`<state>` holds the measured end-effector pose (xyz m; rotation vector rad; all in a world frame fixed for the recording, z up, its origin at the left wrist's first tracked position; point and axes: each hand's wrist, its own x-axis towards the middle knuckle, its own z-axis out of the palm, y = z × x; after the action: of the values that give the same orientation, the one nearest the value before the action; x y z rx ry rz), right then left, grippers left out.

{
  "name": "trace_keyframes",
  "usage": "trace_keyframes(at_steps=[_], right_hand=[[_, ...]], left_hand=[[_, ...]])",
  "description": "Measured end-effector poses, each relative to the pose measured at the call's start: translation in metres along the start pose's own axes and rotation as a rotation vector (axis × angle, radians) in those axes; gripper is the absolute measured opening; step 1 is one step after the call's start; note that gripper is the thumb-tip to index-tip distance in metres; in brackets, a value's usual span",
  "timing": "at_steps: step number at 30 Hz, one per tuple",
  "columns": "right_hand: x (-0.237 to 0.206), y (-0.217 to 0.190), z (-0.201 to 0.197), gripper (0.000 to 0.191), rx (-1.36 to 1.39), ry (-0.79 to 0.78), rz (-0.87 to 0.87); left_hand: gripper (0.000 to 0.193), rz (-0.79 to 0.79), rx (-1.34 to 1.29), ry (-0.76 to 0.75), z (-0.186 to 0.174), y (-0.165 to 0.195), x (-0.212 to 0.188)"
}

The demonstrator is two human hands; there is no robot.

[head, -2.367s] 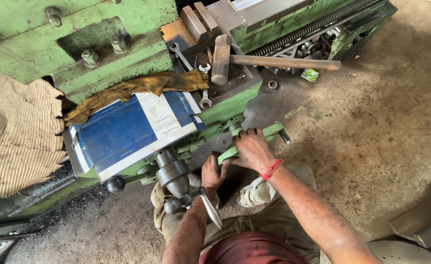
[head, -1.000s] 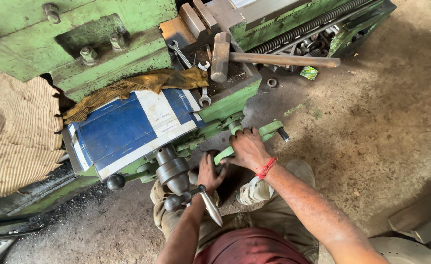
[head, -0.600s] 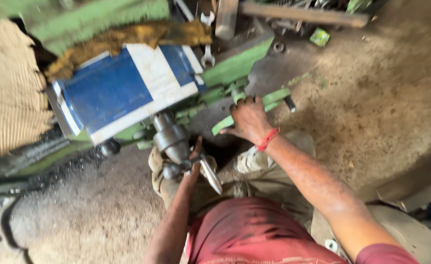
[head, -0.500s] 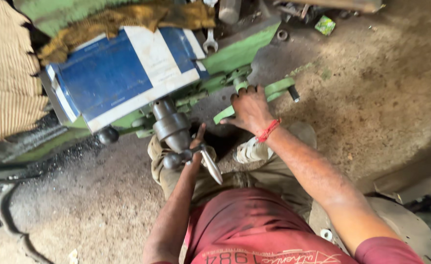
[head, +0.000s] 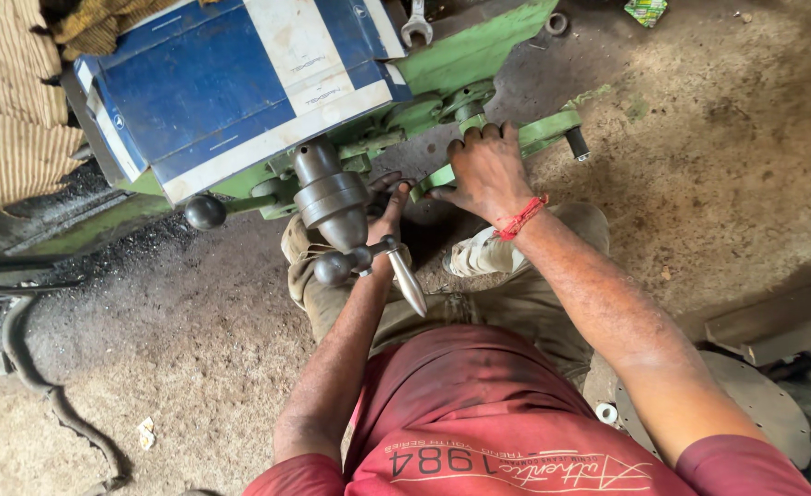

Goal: The person sits on the floor and repeatedly turns a green handwheel on a lathe to adjust the machine's carriage. The hands remain on the wheel for the duration of the clip, with no other tools or objects handled.

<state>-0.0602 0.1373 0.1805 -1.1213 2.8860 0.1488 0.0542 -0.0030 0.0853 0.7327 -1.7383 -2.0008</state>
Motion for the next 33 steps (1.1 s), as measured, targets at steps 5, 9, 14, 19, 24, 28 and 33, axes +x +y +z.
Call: trace_keyframes(at_steps=[5, 9, 14, 19, 24, 28, 33], right_hand=[[0.0, -0.002, -0.002, 0.06, -0.004, 0.013, -0.015], [0.0, -0.002, 0.0, 0.058, -0.025, 0.0, -0.007], [0.002, -0.003, 0.0, 0.057, -0.036, -0.041, -0.001], [0.001, -0.005, -0.002, 0.062, -0.057, -0.033, -0.002], [0.001, -0.007, -0.007, 0.067, -0.042, -0.052, 0.0], [0.001, -0.009, -0.008, 0.073, -0.028, -0.057, 0.006], [0.003, -0.012, -0.004, 0.072, -0.108, -0.104, 0.002]], left_hand=[[0.025, -0.049, -0.23, -0.081, 0.001, 0.001, -0.005], [0.025, -0.061, -0.333, -0.152, 0.0, 0.0, -0.007], [0.023, -0.085, -0.316, -0.128, 0.003, -0.011, -0.003], [0.01, 0.024, -0.101, -0.045, 0.001, -0.036, -0.001], [0.024, 0.067, -0.172, -0.141, 0.008, -0.051, 0.01], [0.055, 0.382, 0.453, -0.2, 0.003, -0.052, 0.011], [0.072, 0.435, 0.717, -0.374, 0.018, -0.058, 0.019]])
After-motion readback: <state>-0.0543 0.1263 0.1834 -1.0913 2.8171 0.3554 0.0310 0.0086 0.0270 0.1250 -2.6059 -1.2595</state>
